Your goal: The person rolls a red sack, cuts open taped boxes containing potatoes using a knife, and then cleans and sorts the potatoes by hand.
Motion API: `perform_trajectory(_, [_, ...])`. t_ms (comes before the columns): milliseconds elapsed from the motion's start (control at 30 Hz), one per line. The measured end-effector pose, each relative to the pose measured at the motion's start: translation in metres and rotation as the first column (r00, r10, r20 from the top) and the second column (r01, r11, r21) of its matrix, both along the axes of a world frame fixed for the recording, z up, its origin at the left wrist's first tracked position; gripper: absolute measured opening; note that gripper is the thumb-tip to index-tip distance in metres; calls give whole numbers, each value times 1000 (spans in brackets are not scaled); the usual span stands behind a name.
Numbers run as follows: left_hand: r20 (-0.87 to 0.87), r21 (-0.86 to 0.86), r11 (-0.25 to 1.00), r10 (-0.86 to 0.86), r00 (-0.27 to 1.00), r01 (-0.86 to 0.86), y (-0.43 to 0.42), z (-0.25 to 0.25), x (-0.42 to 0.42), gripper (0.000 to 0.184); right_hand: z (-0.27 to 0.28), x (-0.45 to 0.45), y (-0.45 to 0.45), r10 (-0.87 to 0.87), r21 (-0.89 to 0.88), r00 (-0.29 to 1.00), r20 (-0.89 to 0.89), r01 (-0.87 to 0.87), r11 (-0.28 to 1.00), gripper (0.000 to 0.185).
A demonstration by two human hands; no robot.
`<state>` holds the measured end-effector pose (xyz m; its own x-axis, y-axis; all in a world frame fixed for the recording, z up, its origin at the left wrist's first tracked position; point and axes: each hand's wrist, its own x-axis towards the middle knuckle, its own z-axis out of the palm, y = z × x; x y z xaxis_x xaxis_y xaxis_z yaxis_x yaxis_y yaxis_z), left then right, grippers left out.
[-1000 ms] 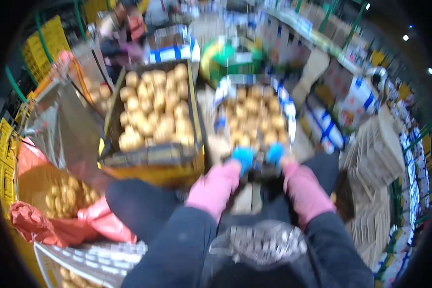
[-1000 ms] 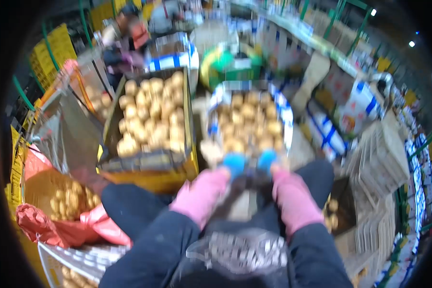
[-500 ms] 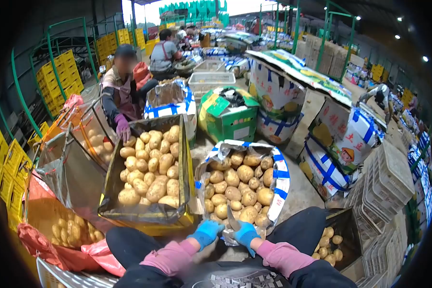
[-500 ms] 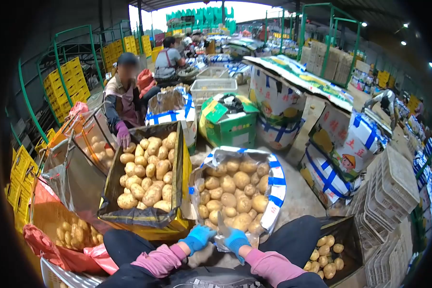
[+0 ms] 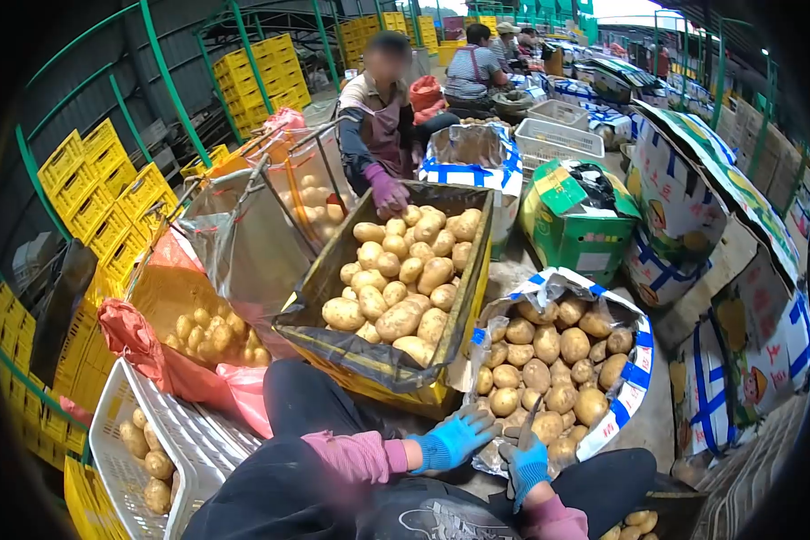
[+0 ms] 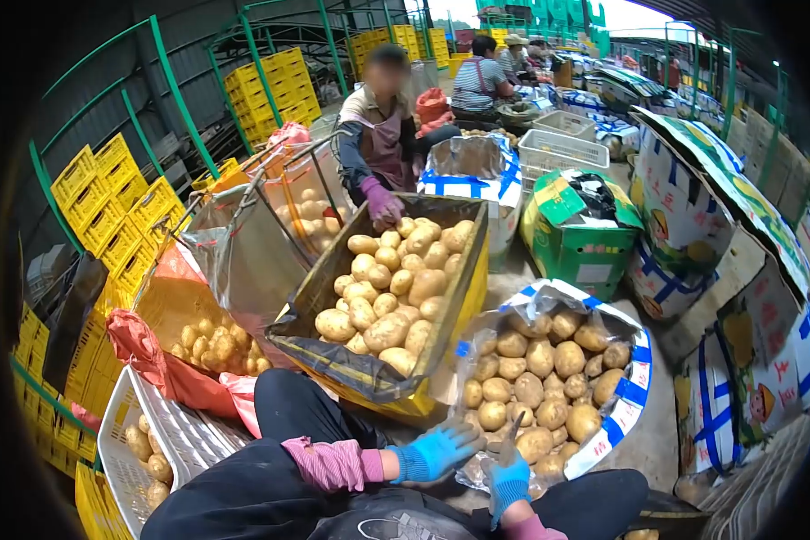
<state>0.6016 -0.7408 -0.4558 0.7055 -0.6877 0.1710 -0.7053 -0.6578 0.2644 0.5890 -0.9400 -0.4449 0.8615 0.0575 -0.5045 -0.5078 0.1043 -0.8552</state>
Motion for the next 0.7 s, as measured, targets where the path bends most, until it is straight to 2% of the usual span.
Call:
perform_trajectory(100, [4, -62, 998, 4, 1000, -4, 3, 2, -2, 69, -2, 3, 3, -10, 2, 1000, 13, 10, 1000, 34])
perform_trajectory(200, [-20, -79, 997, -25, 999, 23, 8, 4, -1, 71, -11, 9, 5, -28, 8, 999, -18, 28, 1000, 33])
perform_trajectory(333, [-17, -119, 993, 18, 1000, -20, 11, -2, -7, 74, -21, 14, 7, -58, 0, 998, 9, 58, 998, 35])
perform_trajectory(467, [-71, -92, 995, -30, 997, 23, 22, 3, -11, 85, -15, 11, 8, -78, 27, 997, 0, 78, 997, 35])
perform_trajectory(500, [-88, -113, 993, -40, 995, 30, 26, 7, -13, 85, -29, 12, 4, -56, -38, 998, 30, 57, 998, 35])
perform_trajectory(700, [-157, -123, 990, -92, 983, 73, 40, 3, -17, 86, -58, 17, -4, -100, -11, 994, 45, 101, 995, 35])
